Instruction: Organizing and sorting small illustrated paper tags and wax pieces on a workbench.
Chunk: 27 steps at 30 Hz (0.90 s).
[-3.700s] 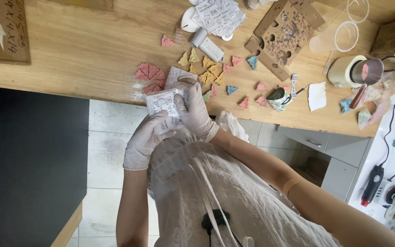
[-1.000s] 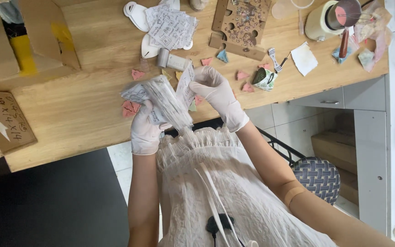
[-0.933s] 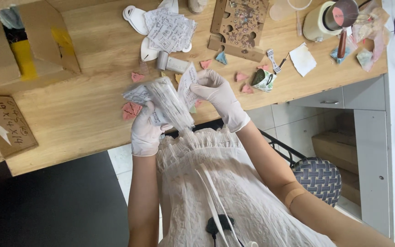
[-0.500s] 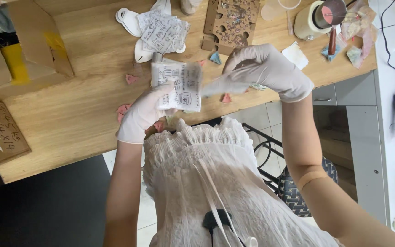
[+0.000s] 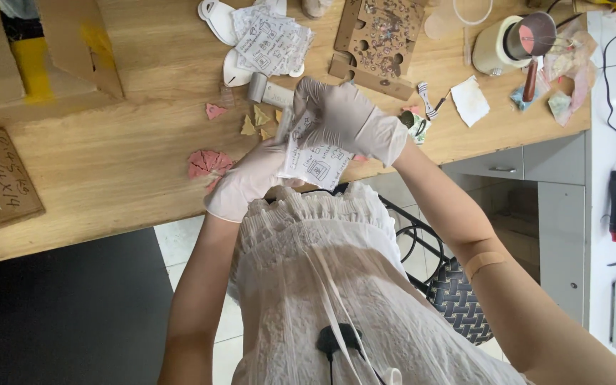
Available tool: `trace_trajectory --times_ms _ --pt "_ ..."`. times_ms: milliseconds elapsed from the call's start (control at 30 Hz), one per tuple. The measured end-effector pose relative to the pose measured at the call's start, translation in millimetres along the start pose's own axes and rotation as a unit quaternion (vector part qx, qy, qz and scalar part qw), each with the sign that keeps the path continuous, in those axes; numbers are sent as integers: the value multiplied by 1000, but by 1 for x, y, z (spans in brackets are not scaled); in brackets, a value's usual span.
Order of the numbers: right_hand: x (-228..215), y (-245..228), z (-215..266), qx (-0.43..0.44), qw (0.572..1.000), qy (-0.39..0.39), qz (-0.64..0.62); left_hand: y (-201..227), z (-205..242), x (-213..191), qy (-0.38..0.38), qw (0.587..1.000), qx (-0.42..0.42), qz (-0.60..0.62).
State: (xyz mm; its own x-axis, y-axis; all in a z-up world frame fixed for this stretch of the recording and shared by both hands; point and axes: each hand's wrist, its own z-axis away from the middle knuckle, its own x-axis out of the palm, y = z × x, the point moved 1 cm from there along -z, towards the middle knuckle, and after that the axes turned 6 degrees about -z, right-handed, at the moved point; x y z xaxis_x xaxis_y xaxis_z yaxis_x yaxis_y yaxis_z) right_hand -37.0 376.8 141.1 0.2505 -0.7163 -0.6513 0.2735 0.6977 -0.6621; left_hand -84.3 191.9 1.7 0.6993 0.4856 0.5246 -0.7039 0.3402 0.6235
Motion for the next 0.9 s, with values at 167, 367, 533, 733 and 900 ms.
trace_trajectory --times_ms 167,367,533,733,900 --pt "13 4 -7 -96 988 99 -65 -7 -3 -9 24 999 6 38" --pt "11 15 -17 -98 990 -12 -102 -31 -6 -25 -10 998 47 43" --pt "20 14 -19 -15 982 -104 -155 -35 7 -21 -11 997 58 57" --pt "36 24 -28 -79 967 -139 -197 -18 53 -10 -167 973 158 10" --pt "51 30 -35 -124 983 -107 -82 -17 65 16 -90 984 107 114"
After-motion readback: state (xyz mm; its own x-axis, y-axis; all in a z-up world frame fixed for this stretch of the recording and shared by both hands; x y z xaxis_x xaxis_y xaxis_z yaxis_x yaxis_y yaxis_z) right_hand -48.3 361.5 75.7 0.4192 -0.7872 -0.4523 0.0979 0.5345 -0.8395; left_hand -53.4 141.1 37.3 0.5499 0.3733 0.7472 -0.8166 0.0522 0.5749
